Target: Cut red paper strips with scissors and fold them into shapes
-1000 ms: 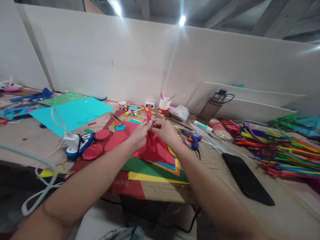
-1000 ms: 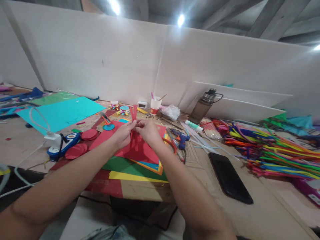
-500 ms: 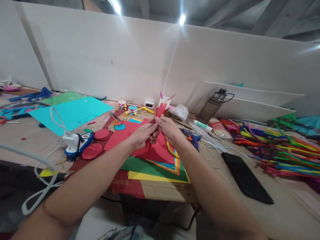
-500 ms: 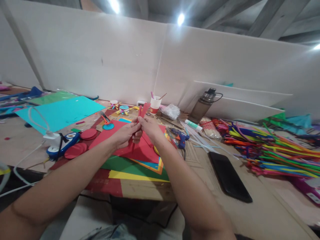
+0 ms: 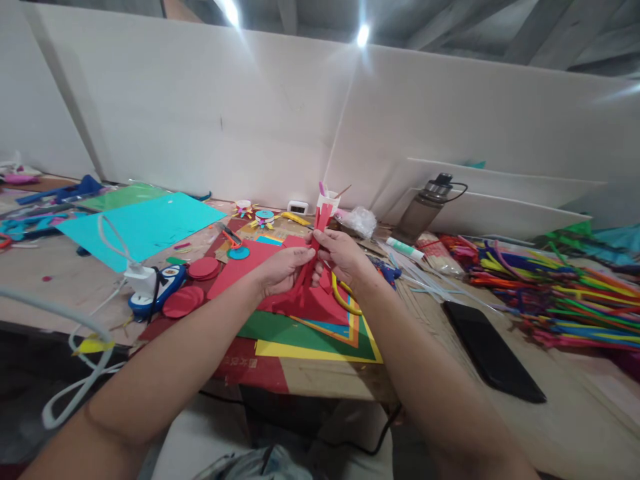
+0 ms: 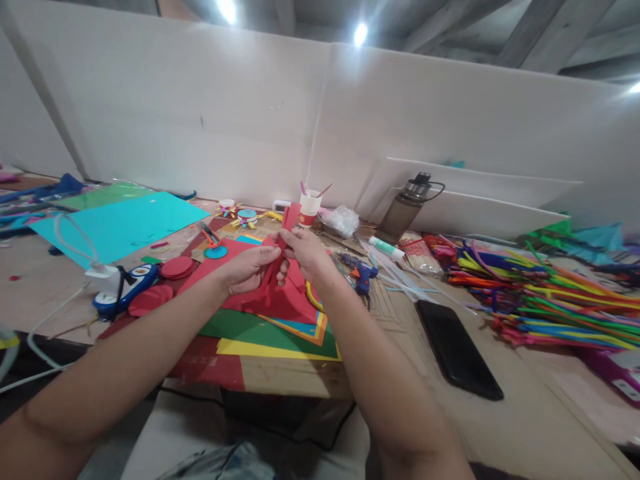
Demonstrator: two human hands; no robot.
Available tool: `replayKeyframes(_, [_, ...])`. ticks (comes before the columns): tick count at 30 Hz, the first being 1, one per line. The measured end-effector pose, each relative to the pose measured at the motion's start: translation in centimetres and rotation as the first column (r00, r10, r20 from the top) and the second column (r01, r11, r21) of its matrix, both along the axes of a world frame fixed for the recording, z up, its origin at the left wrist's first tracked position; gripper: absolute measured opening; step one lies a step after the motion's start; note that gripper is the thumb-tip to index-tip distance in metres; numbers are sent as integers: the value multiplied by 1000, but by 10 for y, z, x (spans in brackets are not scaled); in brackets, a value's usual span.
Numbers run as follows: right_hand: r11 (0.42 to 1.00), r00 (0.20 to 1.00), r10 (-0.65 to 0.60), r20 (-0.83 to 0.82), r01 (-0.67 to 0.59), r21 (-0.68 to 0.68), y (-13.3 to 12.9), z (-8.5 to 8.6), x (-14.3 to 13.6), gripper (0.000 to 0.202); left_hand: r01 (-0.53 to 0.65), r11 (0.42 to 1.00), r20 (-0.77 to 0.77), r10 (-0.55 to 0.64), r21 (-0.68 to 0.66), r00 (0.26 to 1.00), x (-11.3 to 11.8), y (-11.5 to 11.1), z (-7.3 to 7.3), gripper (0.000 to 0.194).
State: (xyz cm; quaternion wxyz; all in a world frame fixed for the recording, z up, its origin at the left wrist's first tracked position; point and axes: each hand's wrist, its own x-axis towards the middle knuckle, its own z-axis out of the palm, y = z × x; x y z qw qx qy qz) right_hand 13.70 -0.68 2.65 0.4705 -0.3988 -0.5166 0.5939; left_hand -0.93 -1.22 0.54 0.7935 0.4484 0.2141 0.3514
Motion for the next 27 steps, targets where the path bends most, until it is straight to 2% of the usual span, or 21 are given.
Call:
replayKeyframes(5, [998, 999, 39, 23, -40, 40, -1, -3, -4, 34, -36, 999, 39, 37, -15, 999, 1, 1, 2, 8])
replayKeyframes(8, [992, 1000, -21, 2, 21, 125, 3, -7, -6, 35, -216, 975, 128, 222, -55, 967, 1, 7, 5, 9])
replayKeyframes(11, [982, 984, -133, 116, 115, 153, 7, -14, -10, 30, -434, 898, 226, 439, -74, 870, -3, 15, 8, 22])
replayKeyframes(14, [991, 961, -84, 263, 53, 125, 6, -23, -16, 31, -542, 834, 270, 547, -101, 792, -7, 21, 9, 28])
replayKeyframes(16, [989, 931, -48, 363, -5, 145, 5, -28, -19, 35, -573, 808, 274, 587, -136, 762, -8, 24, 9, 26])
replayKeyframes(19, [975, 869, -100, 485, -11, 220, 5, -36, -20, 34, -598, 783, 275, 621, -171, 734, -9, 26, 8, 26])
replayKeyframes(25, [946, 765, -175, 620, -45, 322, 6, -44, -18, 44, -619, 761, 309, 646, -193, 698, -10, 27, 9, 26])
replayKeyframes(27, [940, 737, -198, 646, -44, 338, 5, -44, -19, 41, -622, 759, 312, 649, -192, 694, -10, 27, 8, 26])
